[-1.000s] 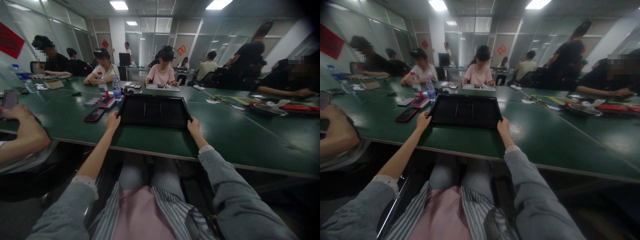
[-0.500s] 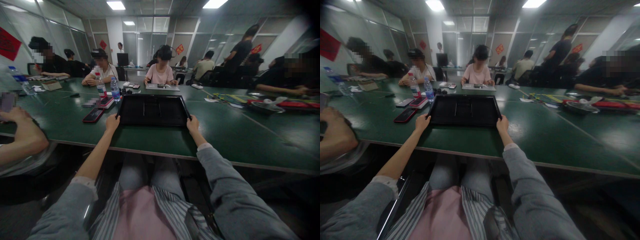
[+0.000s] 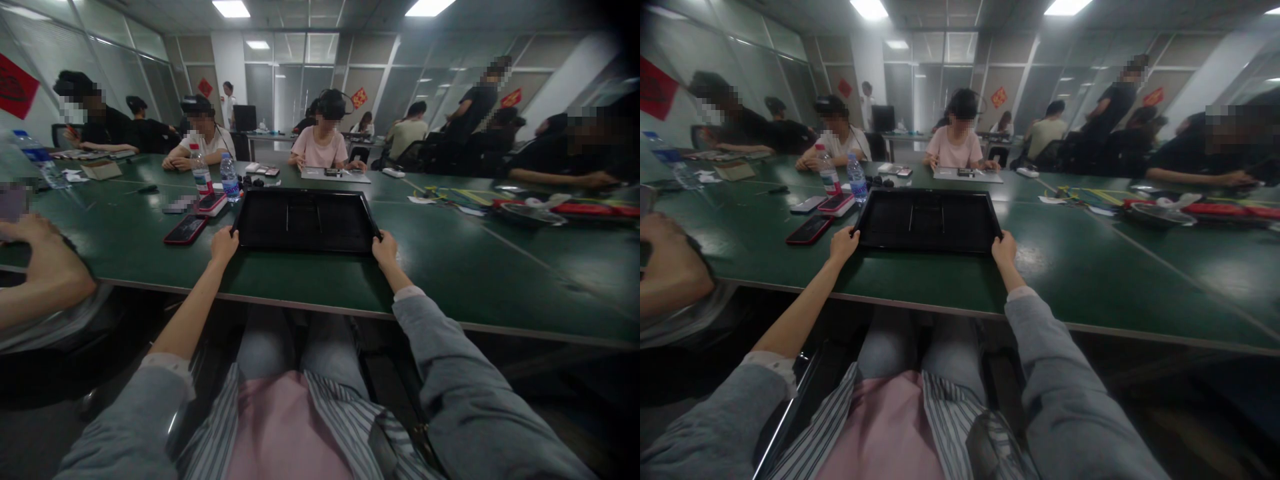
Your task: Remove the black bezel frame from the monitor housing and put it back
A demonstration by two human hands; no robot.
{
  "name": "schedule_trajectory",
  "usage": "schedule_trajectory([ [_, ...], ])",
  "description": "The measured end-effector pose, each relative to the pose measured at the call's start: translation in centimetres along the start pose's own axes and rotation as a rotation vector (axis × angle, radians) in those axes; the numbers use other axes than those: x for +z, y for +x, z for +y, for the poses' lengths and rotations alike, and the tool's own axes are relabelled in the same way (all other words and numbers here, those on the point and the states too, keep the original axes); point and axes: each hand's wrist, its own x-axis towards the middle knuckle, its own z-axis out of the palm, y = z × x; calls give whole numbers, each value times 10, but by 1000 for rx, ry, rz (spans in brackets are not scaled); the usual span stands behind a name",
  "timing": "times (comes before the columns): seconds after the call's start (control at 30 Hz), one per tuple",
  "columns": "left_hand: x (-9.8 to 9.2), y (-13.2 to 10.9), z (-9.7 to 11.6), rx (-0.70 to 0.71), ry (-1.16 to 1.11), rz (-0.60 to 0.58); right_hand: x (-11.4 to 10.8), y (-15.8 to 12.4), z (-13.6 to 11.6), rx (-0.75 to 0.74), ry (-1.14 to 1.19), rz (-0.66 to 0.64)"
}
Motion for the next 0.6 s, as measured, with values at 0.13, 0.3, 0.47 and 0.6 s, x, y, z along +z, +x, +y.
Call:
schedule_trajectory([
  [0.13,1,1,-1,-4,2,-11,0,0,-1,-6,-21,-14],
  [0.3,2,3,-3,-26,-45,5,1,2,0,-17,-46,-37],
  [0.47,-2,1,0,-47,0,-27,3,1,0,-25,-63,-40],
  [0.6,-4,0,3,-77,46,-59,3,1,1,-34,-66,-33],
])
